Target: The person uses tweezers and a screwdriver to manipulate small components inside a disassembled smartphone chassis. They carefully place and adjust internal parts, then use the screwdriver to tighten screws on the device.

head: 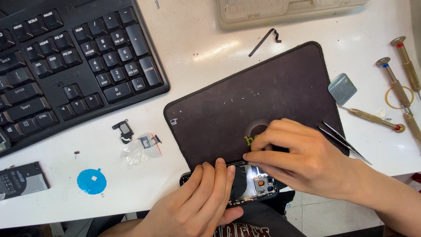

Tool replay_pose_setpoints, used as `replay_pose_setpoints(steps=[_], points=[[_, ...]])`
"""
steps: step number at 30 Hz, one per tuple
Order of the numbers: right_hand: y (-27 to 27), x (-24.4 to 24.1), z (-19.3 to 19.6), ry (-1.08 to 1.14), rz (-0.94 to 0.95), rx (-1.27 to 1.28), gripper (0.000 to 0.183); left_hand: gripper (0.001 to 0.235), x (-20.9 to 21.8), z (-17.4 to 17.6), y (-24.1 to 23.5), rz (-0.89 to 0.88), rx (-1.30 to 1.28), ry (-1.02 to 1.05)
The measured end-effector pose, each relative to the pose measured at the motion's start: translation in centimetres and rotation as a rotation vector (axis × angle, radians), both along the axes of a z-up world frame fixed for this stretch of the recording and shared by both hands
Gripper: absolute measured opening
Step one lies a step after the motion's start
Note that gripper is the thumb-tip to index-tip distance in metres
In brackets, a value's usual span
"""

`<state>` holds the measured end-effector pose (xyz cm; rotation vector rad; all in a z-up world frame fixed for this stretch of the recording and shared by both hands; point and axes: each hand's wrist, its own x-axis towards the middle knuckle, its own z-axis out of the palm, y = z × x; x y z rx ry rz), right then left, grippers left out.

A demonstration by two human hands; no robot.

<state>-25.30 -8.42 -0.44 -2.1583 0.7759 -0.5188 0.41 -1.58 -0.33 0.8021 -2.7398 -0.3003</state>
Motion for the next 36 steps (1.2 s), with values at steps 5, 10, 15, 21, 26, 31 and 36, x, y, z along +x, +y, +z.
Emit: replay_pose_setpoints(steps=[5,10,15,21,26,31,36], points=[[0.5,0.2,0.5,0.044,-0.022,-0.030,0.026,0.061,0.0,0.1,-0.2,-0.005,0.004,-0.002],[0.7,0.2,0.7,0.067,-0.016,0.008,0.027,0.062,0.0,0.2,-0.2,-0.006,0.037,-0.002],[1.0,-0.5,1.0,0.047,-0.027,0.032,0.026,0.061,-0.1,0.5,-0.2,0.025,0.013,0.030],[2.0,-1.5,1.3,-0.003,-0.111,0.140,0.030,0.055,0.3,1.0,0.0,-0.062,-0.049,-0.005],[2.1,-2.0,0.8,-0.079,-0.087,0.337,0.029,0.051,0.0,0.9,0.3,-0.028,-0.030,0.035],[2.3,-1.9,0.5,-0.073,-0.063,0.452,0.031,0.050,0.1,0.6,0.6,-0.038,0.007,0.037],[2.1,-2.1,0.3,-0.105,-0.007,0.465,0.031,0.050,0.1,0.4,0.8,-0.033,0.038,0.054]])
